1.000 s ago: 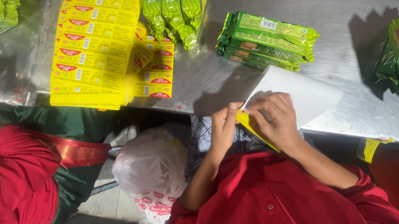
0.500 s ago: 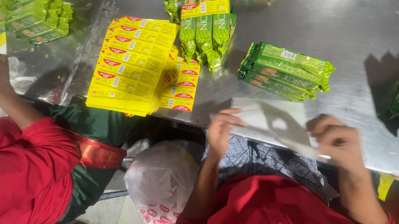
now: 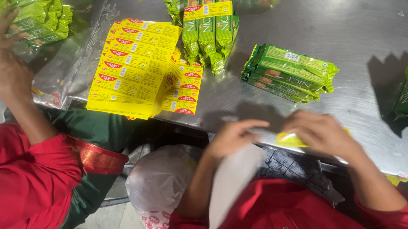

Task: The person organizes stacks of green biscuit packets on a table and applies yellow adhesive labels around them by hand.

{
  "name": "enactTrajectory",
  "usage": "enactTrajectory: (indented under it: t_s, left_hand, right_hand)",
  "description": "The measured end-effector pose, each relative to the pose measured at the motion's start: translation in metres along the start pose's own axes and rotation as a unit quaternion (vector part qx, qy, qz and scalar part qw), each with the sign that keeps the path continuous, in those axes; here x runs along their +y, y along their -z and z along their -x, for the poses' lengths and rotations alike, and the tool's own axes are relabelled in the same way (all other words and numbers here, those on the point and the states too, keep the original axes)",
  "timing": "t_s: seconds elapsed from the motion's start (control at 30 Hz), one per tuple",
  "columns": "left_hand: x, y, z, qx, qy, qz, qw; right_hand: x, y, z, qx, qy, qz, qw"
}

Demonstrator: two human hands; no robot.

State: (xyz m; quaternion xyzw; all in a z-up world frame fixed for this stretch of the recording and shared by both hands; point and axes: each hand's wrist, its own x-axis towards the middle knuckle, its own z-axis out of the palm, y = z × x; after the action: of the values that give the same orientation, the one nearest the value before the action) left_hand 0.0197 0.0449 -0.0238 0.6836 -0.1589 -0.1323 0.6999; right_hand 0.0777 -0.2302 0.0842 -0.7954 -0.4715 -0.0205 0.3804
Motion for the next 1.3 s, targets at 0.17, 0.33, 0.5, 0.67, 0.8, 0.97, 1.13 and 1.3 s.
enactTrajectory:
  t_s: [0.17,0.33,0.5,0.67,0.8,0.97,1.13,1.3]
  left_hand:
    - [0.007,-0.041,-0.013,0.113,0.039,-0.245,0.962]
    - [-0.029,-0.043,0.005,0.191,-0.02,-0.044,0.98]
    - [-0.026,-0.098,-0.007,0.256,0.024,0.162,0.953]
    - [-0.014,-0.106,-0.026,0.26,0.016,0.12,0.958]
    - [-0.007,-0.091,-0.042,0.272,-0.083,0.154,0.946]
    - [0.001,-0.094,-0.038,0.3,-0.003,0.127,0.945]
    - [0.0,-0.09,-0.037,0.3,0.01,0.177,0.937]
    - [-0.006,-0.089,-0.035,0.302,0.029,0.207,0.93]
  right_hand:
    - [-0.029,0.002,-0.033,-0.106,-0.119,0.099,0.982]
    - [0.028,0.049,-0.016,-0.001,-0.282,0.058,0.958]
    - [0.056,0.049,-0.037,0.13,-0.218,-0.081,0.964]
    - [0.067,0.04,-0.095,0.157,-0.219,0.018,0.963]
    - [0.088,0.027,-0.124,0.183,-0.212,-0.03,0.96]
    - [0.099,0.012,-0.125,0.162,-0.218,0.047,0.961]
    - [0.103,0.021,-0.114,0.168,-0.261,0.125,0.942]
    - [0.093,0.029,-0.087,0.099,-0.11,0.163,0.975]
